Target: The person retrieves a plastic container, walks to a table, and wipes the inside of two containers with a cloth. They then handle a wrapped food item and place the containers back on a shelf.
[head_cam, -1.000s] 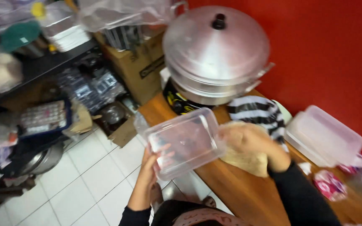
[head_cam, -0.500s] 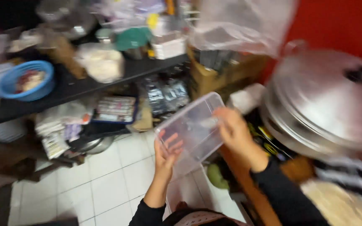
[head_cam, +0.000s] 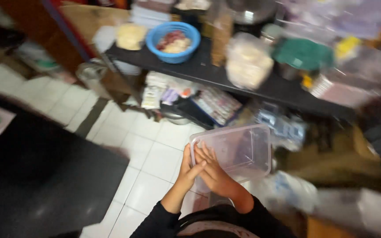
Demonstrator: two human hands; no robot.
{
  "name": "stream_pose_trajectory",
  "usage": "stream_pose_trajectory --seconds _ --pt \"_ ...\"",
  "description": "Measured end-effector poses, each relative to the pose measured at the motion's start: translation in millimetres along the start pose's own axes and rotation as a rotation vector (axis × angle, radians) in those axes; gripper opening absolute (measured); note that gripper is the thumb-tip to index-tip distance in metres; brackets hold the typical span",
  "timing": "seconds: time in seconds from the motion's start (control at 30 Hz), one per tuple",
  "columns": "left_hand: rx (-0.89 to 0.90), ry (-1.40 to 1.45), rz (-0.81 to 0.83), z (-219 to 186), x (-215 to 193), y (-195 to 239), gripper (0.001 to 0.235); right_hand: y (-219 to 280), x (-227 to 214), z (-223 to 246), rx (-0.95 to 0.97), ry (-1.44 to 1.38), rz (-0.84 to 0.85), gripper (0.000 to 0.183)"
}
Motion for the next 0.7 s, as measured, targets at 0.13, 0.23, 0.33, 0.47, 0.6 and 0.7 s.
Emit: stream_pose_trajectory --seconds 0.13,0.23,0.33,0.47,0.6,0.7 --pt "0.098 0.062 -0.289 10.3 -66.2 -50.1 0.066 -76.7 -5.7 -2.8 -0.240 -0.045 0.236 0.056" --pt "0.390 -0.134 -0.411 -27.1 -113.4 -82.8 0.078 -140.0 -6.0 9.3 -0.235 0.041 0.417 0.045" --pt "0.408 -0.346 -0.655 -46.7 -141.9 -87.1 0.066 -180.1 -9.2 -1.6 -0.323 0.015 0.567 0.046" --pt "0.238 -0.561 -1.044 -47.2 -212.0 -82.2 0.080 -270.1 -13.1 -10.0 -0.268 -0.152 0.855 0.029" --pt "0.213 -0.765 -1.261 -60.9 -288.4 -90.1 0.080 -398.8 31.2 -49.0 -0.423 -0.075 0.687 0.026" --pt "0.283 -0.806 -1.305 -71.2 -346.8 -126.3 0.077 -517.1 88.2 -62.8 -0.486 0.063 0.672 0.042"
Point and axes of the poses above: each hand's wrist, its own y-axis away from the middle knuckle, its own x-axis out of the palm, z = x × y, the point moved 2 cm from there along -y, towards the middle knuckle, and after that the axes turned 6 degrees about -y, right-handed, at the moved point
